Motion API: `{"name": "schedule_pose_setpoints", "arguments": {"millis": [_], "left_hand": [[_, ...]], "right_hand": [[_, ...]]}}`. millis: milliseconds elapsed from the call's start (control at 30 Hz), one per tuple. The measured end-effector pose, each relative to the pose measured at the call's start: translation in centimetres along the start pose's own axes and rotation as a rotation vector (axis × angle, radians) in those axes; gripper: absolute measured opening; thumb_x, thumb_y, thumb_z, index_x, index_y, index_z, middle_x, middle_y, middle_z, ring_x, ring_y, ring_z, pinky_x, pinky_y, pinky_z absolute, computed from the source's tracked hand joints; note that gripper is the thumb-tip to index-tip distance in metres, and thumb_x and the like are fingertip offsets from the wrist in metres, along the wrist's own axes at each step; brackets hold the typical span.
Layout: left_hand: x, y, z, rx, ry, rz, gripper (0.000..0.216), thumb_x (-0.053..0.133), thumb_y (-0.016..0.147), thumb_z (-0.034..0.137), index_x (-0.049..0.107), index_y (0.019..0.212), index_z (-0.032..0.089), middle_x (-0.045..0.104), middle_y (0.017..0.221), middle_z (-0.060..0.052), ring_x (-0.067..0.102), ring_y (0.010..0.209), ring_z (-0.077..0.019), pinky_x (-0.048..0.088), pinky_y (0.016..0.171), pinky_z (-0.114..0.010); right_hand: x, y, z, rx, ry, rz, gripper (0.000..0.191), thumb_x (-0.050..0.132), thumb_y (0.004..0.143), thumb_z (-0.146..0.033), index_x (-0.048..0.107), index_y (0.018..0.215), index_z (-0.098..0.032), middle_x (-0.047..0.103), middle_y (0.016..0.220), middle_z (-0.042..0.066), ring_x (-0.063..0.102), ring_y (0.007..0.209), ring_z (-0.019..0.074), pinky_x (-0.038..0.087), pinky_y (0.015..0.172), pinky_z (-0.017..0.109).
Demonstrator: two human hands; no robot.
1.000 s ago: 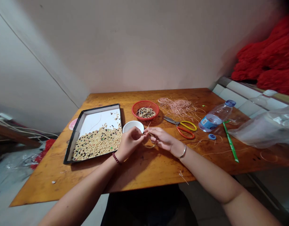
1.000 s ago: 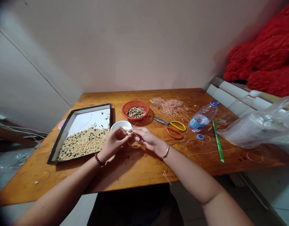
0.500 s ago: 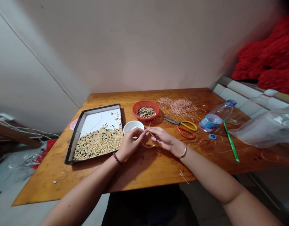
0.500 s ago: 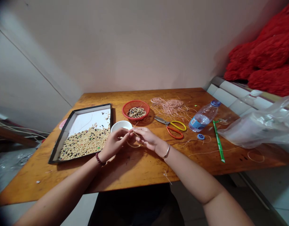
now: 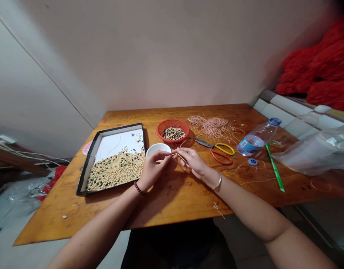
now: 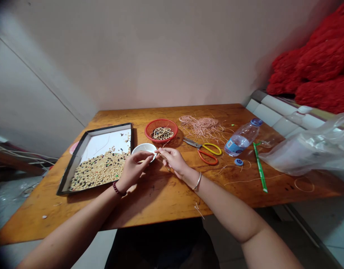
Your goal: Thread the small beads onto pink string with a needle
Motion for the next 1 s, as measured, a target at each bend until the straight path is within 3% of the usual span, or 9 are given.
{"name": "schedule_pose_setpoints", "arguments": {"millis": [433,700,867,1000], "left_hand": [[0.2,-0.7,1.5,0.169,0.272,-0.025,0.021,0.05,0.091,0.037,0.061,0.09,0.019,0.067,0.085,-0.003,0.063,0.072,-0.0134,0.05,0.06,-0.022],[1.0,-0.7,1.0,0.102,0.126,-0.145,0.023,0.035,0.097,0.038,0.044,0.085,0.02,0.053,0.079,0.0,0.049,0.072,-0.0131,0.042,0.071,-0.026],[1.3,-0.7,0.8,0.057,-0.1,-0.19,0.021,0.035,0.097,0.037,0.041,0.085,0.021,0.057,0.085,-0.002,0.054,0.082,-0.0151,0.044,0.081,-0.029],[1.3,-0.7,0.8,0.032,-0.123,-0.18,0.02,0.036,0.097,0.036,0.04,0.084,0.02,0.057,0.085,-0.002,0.054,0.081,-0.0152,0.044,0.08,-0.029]], "right_hand": [[-0.2,0.1,0.0,-0.004,-0.026,-0.008,0.035,0.067,0.072,-0.049,0.072,0.082,-0.016,0.067,0.078,0.004,0.043,0.042,0.0028,0.019,0.036,0.018],[0.2,0.0,0.4,0.007,-0.003,-0.061,0.036,0.066,0.074,-0.049,0.069,0.082,-0.014,0.063,0.068,0.001,0.04,0.042,0.0025,0.018,0.037,0.018],[-0.1,0.0,0.4,-0.003,-0.004,-0.016,0.037,0.068,0.073,-0.05,0.069,0.082,-0.014,0.06,0.064,0.0,0.041,0.043,0.0033,0.019,0.037,0.018],[-0.2,0.0,0.4,0.001,0.011,0.004,0.037,0.069,0.072,-0.05,0.069,0.083,-0.015,0.062,0.069,0.0,0.041,0.043,0.0028,0.018,0.037,0.018]]}}
Point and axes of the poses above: each hand's wrist, its own y-axis towards the middle knuckle, its own x-axis out of the palm, z = x × y, the point moved 6 cm from there along y, towards the middle knuckle
